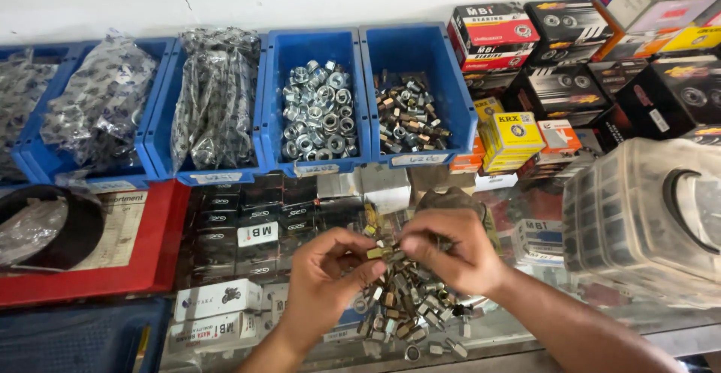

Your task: Sorting and inspecting small motorcycle engine components on a glass display counter.

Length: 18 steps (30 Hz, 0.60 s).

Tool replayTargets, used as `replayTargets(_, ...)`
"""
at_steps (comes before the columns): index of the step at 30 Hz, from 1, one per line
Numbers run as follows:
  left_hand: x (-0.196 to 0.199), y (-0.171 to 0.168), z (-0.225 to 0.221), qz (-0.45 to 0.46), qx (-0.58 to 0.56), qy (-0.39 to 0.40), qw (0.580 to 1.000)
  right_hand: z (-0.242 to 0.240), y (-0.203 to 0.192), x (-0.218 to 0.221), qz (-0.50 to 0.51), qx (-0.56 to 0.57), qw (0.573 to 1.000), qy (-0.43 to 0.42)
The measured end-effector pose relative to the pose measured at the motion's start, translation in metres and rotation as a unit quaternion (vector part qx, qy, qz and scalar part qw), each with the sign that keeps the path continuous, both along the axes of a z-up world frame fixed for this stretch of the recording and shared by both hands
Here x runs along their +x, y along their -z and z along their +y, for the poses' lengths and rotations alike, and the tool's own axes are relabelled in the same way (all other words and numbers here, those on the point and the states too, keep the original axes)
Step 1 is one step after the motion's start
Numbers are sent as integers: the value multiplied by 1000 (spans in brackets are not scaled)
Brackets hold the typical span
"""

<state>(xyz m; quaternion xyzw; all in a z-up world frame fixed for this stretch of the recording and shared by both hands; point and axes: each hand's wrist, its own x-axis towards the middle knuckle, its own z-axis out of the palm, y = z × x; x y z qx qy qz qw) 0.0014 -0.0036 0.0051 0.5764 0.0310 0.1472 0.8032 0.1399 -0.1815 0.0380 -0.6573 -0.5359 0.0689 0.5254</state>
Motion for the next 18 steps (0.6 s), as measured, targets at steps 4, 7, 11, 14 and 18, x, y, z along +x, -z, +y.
replayTargets(4,-2,2,3,34,-36,0,999,-3,-17,-12,20,-7,1000,18)
replayTargets(7,-1,2,1,7,-50,12,999,-1,-16,-16,-15,-21,1000,16)
replayTargets(11,0,3,0,44,-49,20,998,2,-16,-19,-39,-22,999,28)
replayTargets(14,-1,2,0,47,-55,14,997,1,-16,-20,-27,-22,999,33)
replayTargets(18,1,3,2,38,-82,18,996,-1,-6,-11,30,1,999,28)
